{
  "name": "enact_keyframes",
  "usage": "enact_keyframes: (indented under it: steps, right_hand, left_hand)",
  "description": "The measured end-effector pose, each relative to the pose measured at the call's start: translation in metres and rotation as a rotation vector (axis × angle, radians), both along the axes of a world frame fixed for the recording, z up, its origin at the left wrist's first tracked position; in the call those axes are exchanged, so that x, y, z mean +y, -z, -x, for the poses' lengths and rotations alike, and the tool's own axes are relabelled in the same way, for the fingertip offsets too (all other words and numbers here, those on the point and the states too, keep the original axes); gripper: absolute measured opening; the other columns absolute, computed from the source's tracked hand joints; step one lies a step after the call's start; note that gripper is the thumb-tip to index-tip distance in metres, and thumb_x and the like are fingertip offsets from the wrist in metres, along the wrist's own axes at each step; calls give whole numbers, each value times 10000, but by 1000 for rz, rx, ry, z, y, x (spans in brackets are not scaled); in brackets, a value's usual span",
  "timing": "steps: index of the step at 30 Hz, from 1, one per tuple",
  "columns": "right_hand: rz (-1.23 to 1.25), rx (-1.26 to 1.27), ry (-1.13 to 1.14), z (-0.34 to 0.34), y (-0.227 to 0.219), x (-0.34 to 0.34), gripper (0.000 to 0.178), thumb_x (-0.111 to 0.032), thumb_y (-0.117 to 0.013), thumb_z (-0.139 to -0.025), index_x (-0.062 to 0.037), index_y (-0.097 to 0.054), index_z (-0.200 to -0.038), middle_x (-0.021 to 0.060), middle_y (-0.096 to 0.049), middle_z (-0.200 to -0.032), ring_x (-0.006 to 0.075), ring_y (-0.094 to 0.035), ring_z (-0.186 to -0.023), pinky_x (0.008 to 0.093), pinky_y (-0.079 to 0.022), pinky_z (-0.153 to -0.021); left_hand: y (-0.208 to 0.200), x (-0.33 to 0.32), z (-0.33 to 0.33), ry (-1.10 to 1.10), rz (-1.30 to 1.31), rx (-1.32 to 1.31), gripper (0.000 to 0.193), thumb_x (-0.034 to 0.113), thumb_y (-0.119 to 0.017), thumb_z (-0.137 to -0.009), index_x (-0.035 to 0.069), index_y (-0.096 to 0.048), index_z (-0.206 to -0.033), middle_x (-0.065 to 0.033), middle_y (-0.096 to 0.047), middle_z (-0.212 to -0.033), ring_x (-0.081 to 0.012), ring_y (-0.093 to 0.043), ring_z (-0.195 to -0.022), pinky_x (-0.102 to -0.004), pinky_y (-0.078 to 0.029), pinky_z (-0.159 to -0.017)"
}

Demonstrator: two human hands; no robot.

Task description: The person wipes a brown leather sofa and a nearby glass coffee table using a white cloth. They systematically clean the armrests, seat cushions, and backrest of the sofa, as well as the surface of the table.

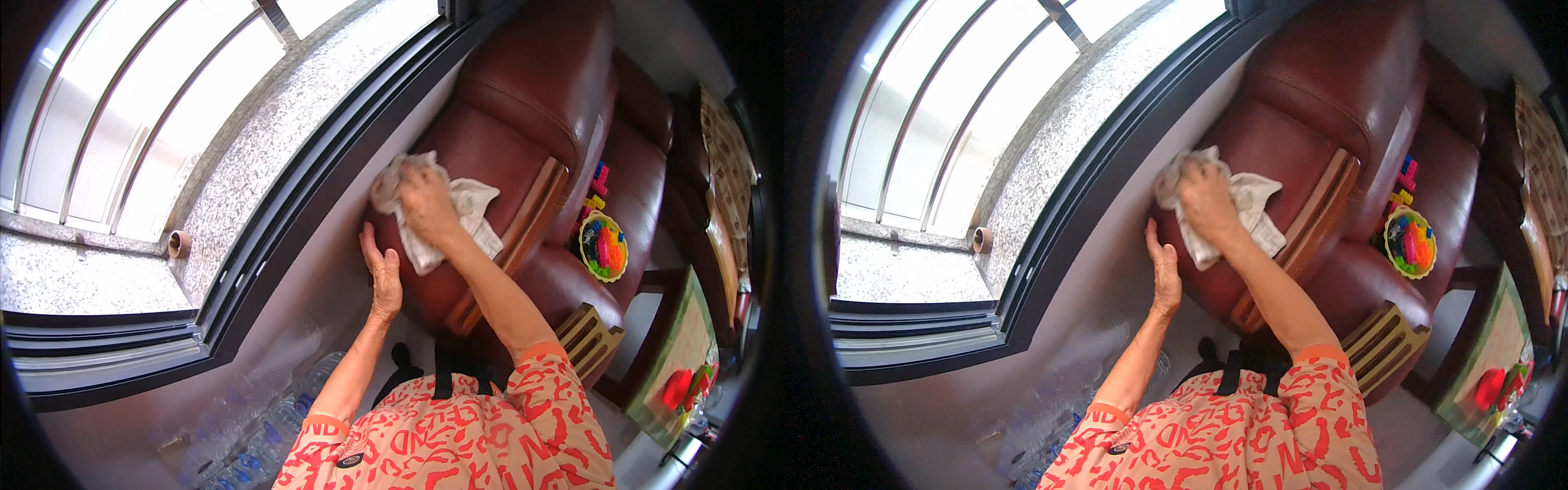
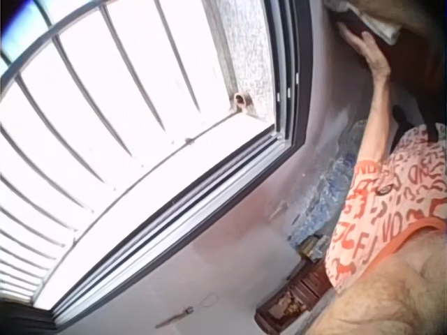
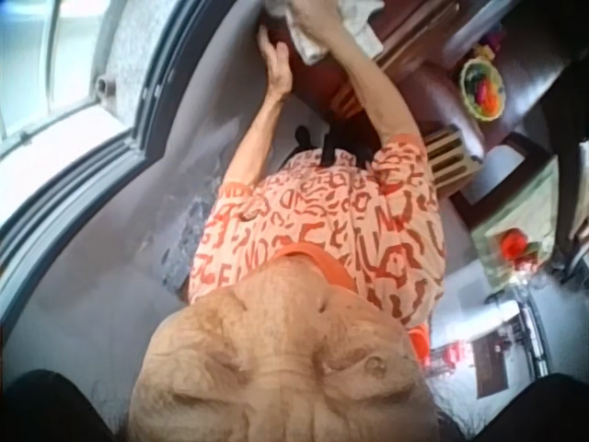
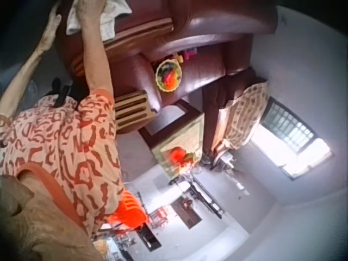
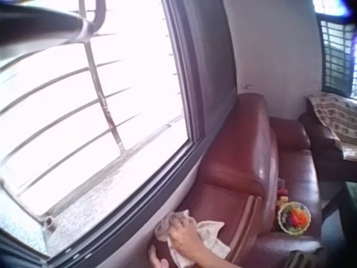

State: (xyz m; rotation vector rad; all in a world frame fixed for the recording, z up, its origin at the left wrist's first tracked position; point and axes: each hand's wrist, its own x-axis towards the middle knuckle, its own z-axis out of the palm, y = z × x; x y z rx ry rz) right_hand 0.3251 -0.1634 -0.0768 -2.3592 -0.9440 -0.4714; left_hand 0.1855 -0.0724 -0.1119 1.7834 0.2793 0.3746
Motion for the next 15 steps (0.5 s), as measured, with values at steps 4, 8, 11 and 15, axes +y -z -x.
enact_keyframes:
  steps: [4,8,11,15]
  right_hand:
    - [58,-79,-240,72,-13,-7,342,-111,-575,-747,7,-639,-1061,146,-555,-1230,294,-526,-1029,386,-459,-860]
    - [208,-82,-242,118,-18,-47,395,-148,-564,-777,43,-590,-1122,125,-522,-1275,262,-513,-1063,363,-458,-854]
    - [155,-91,-162,112,-16,-82,391,-174,-562,-806,-5,-578,-1159,115,-522,-1282,249,-510,-1099,356,-459,-855]
    - [40,23,-24,76,-21,-119,399,-33,-523,-815,-4,-568,-1211,134,-525,-1304,284,-508,-1118,400,-395,-1016]
  left_hand:
    - [-6,5,2,4,221,-70,776,506,-363,-993,-10,-78,-1497,-201,-102,-1564,-308,-113,-1443,-399,-93,-1167]
    - [-8,3,16,-73,125,-32,501,398,-499,-976,14,-332,-1251,-287,-158,-1502,-334,-210,-1387,-422,-149,-1126]
    - [-17,-10,18,-19,-135,-60,575,378,-548,-948,33,-314,-1345,-255,-156,-1521,-356,-172,-1412,-456,-119,-1139]
    - [-33,-27,5,96,-431,-3,697,413,-559,-929,66,-257,-1453,-193,-140,-1553,-381,-112,-1437,-510,-77,-1145]
